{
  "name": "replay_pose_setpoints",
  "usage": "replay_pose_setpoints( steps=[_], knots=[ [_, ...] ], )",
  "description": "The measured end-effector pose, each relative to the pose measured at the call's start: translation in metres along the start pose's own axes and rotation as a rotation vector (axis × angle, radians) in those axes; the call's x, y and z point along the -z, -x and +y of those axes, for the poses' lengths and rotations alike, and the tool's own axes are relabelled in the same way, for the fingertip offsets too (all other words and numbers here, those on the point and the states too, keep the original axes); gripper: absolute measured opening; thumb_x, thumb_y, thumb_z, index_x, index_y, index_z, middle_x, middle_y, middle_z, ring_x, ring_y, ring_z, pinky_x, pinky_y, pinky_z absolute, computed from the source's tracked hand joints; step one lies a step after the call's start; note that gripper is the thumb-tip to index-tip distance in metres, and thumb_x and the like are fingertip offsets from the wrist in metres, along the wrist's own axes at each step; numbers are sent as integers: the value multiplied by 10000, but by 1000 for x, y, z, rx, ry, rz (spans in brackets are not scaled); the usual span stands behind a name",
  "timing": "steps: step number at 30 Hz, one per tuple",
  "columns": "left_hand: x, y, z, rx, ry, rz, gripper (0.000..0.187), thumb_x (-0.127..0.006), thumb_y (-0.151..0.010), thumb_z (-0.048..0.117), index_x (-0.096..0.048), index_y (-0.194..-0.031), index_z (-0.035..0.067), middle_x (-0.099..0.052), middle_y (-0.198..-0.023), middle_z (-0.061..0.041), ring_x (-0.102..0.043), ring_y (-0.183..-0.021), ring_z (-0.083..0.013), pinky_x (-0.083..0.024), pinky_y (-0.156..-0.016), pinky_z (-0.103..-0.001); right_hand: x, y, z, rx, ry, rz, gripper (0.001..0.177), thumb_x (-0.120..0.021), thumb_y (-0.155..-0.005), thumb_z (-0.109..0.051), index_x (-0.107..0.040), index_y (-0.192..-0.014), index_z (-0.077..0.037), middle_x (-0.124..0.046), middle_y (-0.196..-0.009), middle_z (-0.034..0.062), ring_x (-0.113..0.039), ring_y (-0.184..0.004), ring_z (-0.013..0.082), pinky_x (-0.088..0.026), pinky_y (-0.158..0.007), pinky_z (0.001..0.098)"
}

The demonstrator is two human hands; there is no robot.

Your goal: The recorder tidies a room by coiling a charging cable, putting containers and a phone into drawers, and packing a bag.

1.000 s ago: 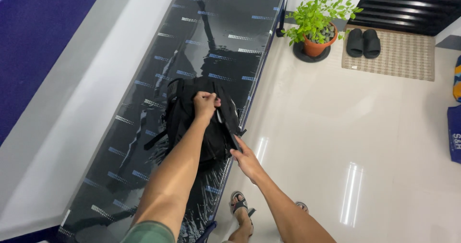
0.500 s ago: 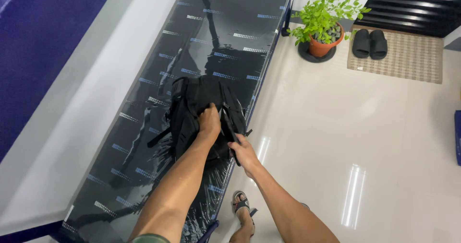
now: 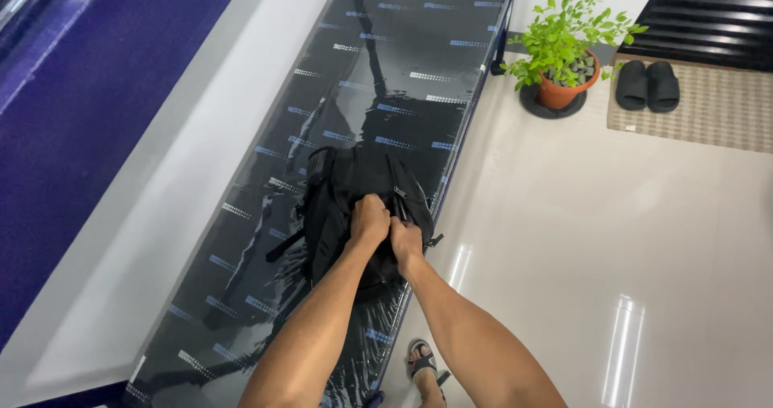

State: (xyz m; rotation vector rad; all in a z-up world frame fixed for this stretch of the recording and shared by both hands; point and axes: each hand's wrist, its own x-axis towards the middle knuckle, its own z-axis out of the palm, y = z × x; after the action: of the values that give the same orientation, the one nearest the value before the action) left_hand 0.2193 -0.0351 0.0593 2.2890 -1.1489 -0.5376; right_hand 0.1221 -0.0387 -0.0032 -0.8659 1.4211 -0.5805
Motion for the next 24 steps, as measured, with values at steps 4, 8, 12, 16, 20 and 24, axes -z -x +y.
replay_pose_setpoints(
  steps=[4, 8, 12, 16, 20, 24],
  knots=[
    [-6, -2, 0, 48, -29, -42, 161, -690, -869, 80, -756, -992, -1, -733, -1016, -254, -719, -995, -397, -585, -864, -453, 34, 35, 0, 41, -293, -322, 489, -614, -949, -338, -720, -1162, 89, -738, -962, 106, -670, -862, 223, -539, -766, 367],
    [-6, 0, 1, 33, -33, -58, 175, -705, -866, 90, -738, -1011, -2, -728, -1015, -252, -717, -995, -396, -585, -865, -453, 54, 59, 8, 136, 350, -142, 422, -554, -991, -411, -657, -1204, -61, -715, -1025, 241, -696, -955, 425, -533, -819, 532],
    [-8, 2, -2, 17, -49, -77, 175, -713, -869, 96, -732, -1013, -1, -731, -1025, -250, -716, -1005, -398, -583, -876, -451, 44, 60, -11, 401, 577, 20, 393, -531, -996, -326, -636, -1183, 3, -697, -995, 336, -656, -1008, 516, -512, -893, 578],
    [-7, 7, -3, 17, -40, -100, 186, -733, -846, 103, -724, -1001, 2, -734, -1037, -231, -710, -1023, -383, -575, -885, -441, 22, 17, -2, 346, 626, -9, 347, -552, -1021, -299, -595, -1162, 14, -693, -997, 334, -651, -1009, 517, -508, -906, 578],
    [-1, 14, 2, 19, -24, -124, 183, -727, -862, 111, -725, -1010, 3, -734, -1038, -231, -707, -1025, -386, -575, -874, -447, 11, -24, 18, 619, 753, -155, 284, -596, -880, -100, -588, -1138, 19, -695, -985, 337, -669, -988, 506, -545, -865, 560],
    [2, 14, 6, -19, -22, -155, 179, -728, -876, 131, -721, -1003, 5, -736, -1008, -232, -719, -1001, -385, -586, -860, -447, 15, -10, 4, 618, 780, -117, 203, -615, -879, -110, -651, -1053, -11, -709, -997, 299, -680, -972, 486, -553, -855, 550]
  ],
)
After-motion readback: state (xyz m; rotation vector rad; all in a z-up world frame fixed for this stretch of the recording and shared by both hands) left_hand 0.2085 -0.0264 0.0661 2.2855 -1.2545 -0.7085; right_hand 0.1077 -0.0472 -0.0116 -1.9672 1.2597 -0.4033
